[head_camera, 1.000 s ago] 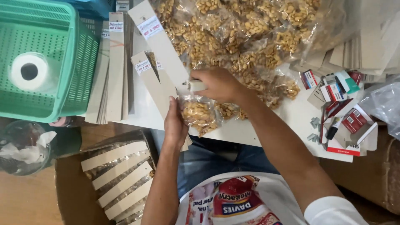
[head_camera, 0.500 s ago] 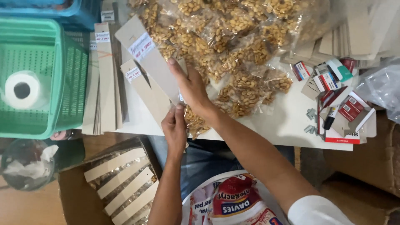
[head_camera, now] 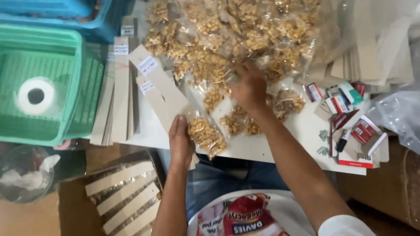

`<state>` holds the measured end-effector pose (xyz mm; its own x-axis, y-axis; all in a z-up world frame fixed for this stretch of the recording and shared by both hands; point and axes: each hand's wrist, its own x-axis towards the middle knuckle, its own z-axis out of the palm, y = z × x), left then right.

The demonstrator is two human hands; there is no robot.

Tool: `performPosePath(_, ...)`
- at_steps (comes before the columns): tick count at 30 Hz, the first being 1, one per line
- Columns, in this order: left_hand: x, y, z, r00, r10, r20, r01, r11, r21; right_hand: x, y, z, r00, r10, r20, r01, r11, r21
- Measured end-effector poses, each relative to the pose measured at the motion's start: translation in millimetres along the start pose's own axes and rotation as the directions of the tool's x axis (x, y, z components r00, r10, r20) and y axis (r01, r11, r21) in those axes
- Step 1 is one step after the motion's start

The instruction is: Stapling small plastic bags of nuts onto cardboard display strips for retail packaging.

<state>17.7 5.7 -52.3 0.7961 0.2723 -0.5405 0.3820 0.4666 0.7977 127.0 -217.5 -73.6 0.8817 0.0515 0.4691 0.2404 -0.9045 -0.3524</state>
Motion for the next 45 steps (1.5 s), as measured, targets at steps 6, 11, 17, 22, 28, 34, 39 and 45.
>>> performPosePath(6, 10.6, -1.2, 4.1, 0.987, -0.117, 0.112, 0.127, 0.988, -0.088, 16.8, -52.3, -38.4, 0.817, 0.070, 0.573, -0.507, 0.561, 0.655)
performPosePath(11, -15.3, 26.6, 16.9, 0.987, -0.129, 0.099, 0.134, 0.990, -0.051, 20.9, -69.8, -21.9, 0.743, -0.093, 0.662, -0.243, 0.885, 0.397)
performPosePath(17, 25.9, -27.7, -20.0, 0.952, 0.263, 0.154, -0.295, 0.922, 0.252, 12.7, -108.6, -12.6, 0.873, 0.079, 0.481, -0.396, 0.691, 0.605)
performPosePath(22, 13.0, -30.3, -21.2, 0.902, 0.376, 0.213, -0.431, 0.820, 0.377, 15.5, -156.4, -7.5, 0.738, 0.353, 0.575, -0.660, 0.204, 0.723)
performPosePath(28, 4.0, -20.4, -28.8, 0.855, 0.454, 0.251, -0.518, 0.766, 0.380, 19.1, -132.6, 27.3, 0.798, 0.100, 0.594, -0.602, 0.127, 0.788)
performPosePath(34, 43.0, -53.9, -60.8, 0.947, 0.319, 0.041, -0.321, 0.944, 0.076, 35.5, -45.5, 56.1, 0.776, -0.269, 0.570, 0.345, 0.938, -0.028)
performPosePath(39, -14.6, 27.6, -9.9, 0.997, -0.059, 0.040, 0.062, 0.996, -0.067, 62.0, -89.2, -68.9, 0.828, -0.383, 0.410, -0.103, 0.614, 0.783)
performPosePath(45, 1.1, 19.0, -2.9, 0.988, -0.082, 0.128, 0.106, 0.976, -0.192, 51.4, -90.2, -41.0, 0.620, -0.406, 0.671, -0.080, 0.818, 0.569)
